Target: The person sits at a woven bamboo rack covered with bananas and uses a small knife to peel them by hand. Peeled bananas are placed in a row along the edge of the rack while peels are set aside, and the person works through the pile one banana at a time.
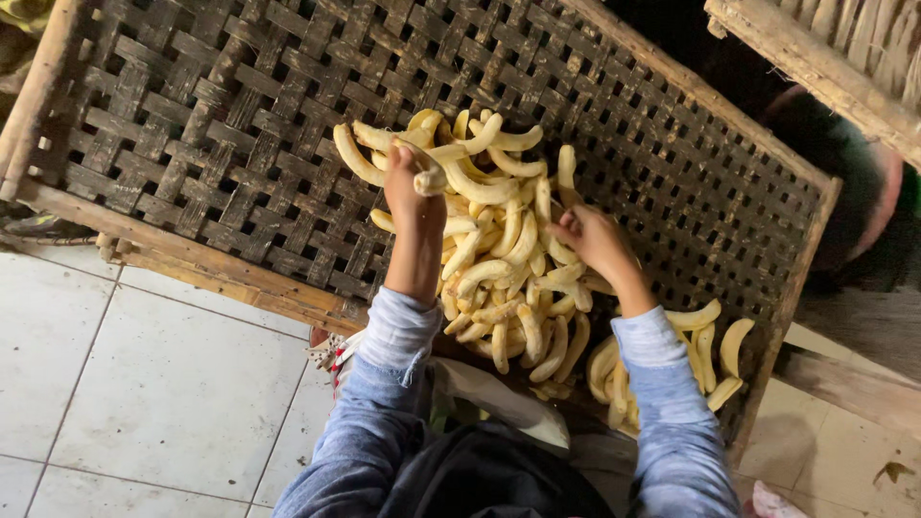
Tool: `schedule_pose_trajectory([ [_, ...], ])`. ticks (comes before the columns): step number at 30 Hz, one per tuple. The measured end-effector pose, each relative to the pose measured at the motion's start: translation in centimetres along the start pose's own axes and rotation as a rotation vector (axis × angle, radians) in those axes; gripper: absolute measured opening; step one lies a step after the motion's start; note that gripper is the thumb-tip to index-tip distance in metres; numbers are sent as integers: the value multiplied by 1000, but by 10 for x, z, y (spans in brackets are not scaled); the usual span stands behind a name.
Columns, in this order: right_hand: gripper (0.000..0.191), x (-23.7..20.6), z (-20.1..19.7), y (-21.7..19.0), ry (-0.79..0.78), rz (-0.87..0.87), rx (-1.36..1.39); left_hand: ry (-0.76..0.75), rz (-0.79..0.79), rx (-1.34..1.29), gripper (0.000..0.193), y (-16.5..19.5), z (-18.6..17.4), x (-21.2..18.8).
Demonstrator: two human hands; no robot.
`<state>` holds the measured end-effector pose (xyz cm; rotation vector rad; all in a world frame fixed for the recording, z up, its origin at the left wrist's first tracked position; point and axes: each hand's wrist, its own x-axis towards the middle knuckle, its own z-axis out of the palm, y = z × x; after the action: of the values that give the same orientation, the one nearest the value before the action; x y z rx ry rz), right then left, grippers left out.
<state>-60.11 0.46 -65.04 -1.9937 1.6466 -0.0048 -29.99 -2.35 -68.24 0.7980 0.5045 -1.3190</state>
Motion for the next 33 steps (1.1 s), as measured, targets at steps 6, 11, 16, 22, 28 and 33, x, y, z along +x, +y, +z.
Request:
schedule_pose_trajectory([
  [6, 38, -17, 16, -12, 12, 58, 25, -207, 749, 514, 60, -18, -3, -6],
  [11, 55, -22, 7, -19, -88, 127, -112, -373, 575, 460, 46, -16, 10, -14],
  [16, 52, -21, 21, -3, 10, 36, -9, -408, 244, 726, 43, -11, 20, -25],
  [22, 38, -11, -12, 11, 61, 305, 1087, -572, 439, 1642, 86, -31, 11, -39],
  [28, 34, -9, -9, -56, -193, 204, 2026, -822, 298, 955, 59, -51, 10, -32],
  [33, 31, -31, 14, -131, -163, 21, 1575, -754, 303, 345, 53, -30, 24, -56],
])
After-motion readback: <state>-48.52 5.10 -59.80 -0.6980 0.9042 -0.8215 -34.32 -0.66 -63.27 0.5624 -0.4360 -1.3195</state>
